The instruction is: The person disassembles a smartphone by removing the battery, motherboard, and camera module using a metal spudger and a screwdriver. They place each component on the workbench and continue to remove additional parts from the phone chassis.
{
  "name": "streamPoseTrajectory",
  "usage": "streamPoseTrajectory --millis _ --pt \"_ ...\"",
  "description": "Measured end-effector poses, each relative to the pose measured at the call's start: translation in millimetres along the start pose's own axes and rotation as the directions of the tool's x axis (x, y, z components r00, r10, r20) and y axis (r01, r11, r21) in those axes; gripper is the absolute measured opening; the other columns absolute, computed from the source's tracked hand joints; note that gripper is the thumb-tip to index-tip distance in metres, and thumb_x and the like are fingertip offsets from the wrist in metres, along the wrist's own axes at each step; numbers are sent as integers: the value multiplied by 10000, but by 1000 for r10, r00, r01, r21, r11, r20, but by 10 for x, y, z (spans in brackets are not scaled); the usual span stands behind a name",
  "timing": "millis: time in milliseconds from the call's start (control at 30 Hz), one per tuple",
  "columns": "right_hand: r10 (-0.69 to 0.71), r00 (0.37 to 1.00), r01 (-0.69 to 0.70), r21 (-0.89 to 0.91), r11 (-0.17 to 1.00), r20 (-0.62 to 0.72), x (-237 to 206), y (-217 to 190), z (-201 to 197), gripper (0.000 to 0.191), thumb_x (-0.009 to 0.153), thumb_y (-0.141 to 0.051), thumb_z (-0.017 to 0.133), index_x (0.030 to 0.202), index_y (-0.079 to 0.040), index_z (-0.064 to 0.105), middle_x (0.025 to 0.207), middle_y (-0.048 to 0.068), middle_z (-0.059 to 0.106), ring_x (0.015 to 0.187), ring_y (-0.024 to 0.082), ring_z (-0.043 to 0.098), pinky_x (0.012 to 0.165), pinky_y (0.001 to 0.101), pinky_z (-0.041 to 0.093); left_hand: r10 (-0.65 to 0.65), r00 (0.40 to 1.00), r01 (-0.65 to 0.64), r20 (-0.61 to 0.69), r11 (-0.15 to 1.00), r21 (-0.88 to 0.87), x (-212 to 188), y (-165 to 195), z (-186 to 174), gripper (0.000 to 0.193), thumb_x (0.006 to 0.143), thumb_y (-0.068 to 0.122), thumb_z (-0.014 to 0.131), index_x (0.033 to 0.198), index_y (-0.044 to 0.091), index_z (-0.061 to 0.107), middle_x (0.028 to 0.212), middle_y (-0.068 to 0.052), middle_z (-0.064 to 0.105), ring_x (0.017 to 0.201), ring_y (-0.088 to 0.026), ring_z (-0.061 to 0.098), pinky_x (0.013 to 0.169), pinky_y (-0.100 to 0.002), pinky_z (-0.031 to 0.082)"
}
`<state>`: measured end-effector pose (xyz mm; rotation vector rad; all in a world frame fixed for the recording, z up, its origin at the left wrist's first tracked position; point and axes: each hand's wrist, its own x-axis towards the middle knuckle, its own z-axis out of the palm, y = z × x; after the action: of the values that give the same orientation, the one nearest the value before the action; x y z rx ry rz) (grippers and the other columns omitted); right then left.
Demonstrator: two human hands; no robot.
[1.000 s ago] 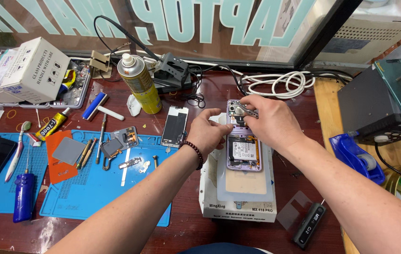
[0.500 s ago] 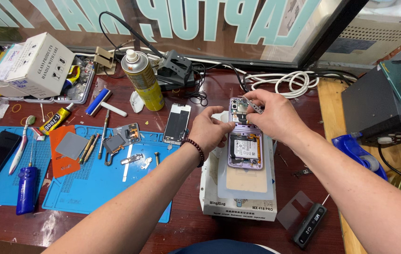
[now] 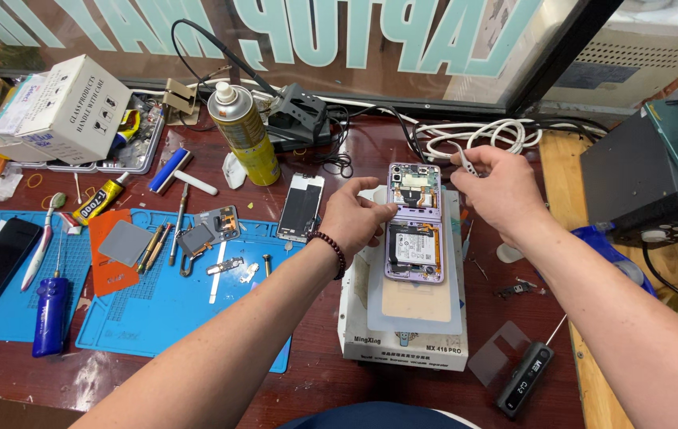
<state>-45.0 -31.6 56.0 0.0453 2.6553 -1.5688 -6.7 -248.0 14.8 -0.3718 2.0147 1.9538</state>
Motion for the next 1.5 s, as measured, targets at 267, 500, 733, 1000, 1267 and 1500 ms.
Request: streamPoseTrajectory --millis 267,500,733,1000,1267,1500 --pt "46 999 -45 -57 997 14 -115 119 -73 272 903 -119 704 1161 -40 736 851 22 739 650 80 596 586 251 489 -8 1000 8 4 1000 -4 -37 41 11 664 836 115 771 1446 74 512 878 -59 655 689 -127 646 535 -287 549" --pt "4 998 -9 68 998 67 -209 92 -42 300 888 -63 704 1182 -7 705 937 39 750 701 64 615 599 232 500 -35 999 35 7 999 -3 -62 65 9 662 845 117 759 1454 79 501 875 -42 652 697 -121 642 548 -286 559" --pt "-98 991 95 33 995 93 -191 -36 95 373 866 -7 658 1239 -2 666 1027 53 775 783 92 640 637 249 513 -27 999 27 17 999 -20 -38 47 6 659 839 116 765 1442 72 506 869 -47 656 687 -125 638 535 -287 545" --pt "-177 981 189 -188 964 81 -165 -169 213 463 810 -56 687 1273 -56 669 1061 84 792 913 141 753 799 304 586 -10 1000 11 22 1000 -21 -23 19 -1 650 841 123 767 1437 65 515 873 -46 661 676 -117 638 530 -285 547" --pt "-306 948 299 -562 771 83 -366 -382 255 374 849 -104 684 1222 -129 699 989 162 757 898 355 728 798 473 573 11 1000 -10 18 1000 -30 -17 17 14 649 840 113 763 1436 56 515 868 -53 660 664 -124 631 520 -288 544" --pt "-265 963 227 -656 720 42 -426 -544 298 336 872 -160 686 1206 -157 720 914 177 749 857 377 721 817 497 565 3 1000 -3 4 1000 -3 -63 67 10 642 840 122 765 1431 66 521 881 -47 668 679 -117 645 532 -280 552"
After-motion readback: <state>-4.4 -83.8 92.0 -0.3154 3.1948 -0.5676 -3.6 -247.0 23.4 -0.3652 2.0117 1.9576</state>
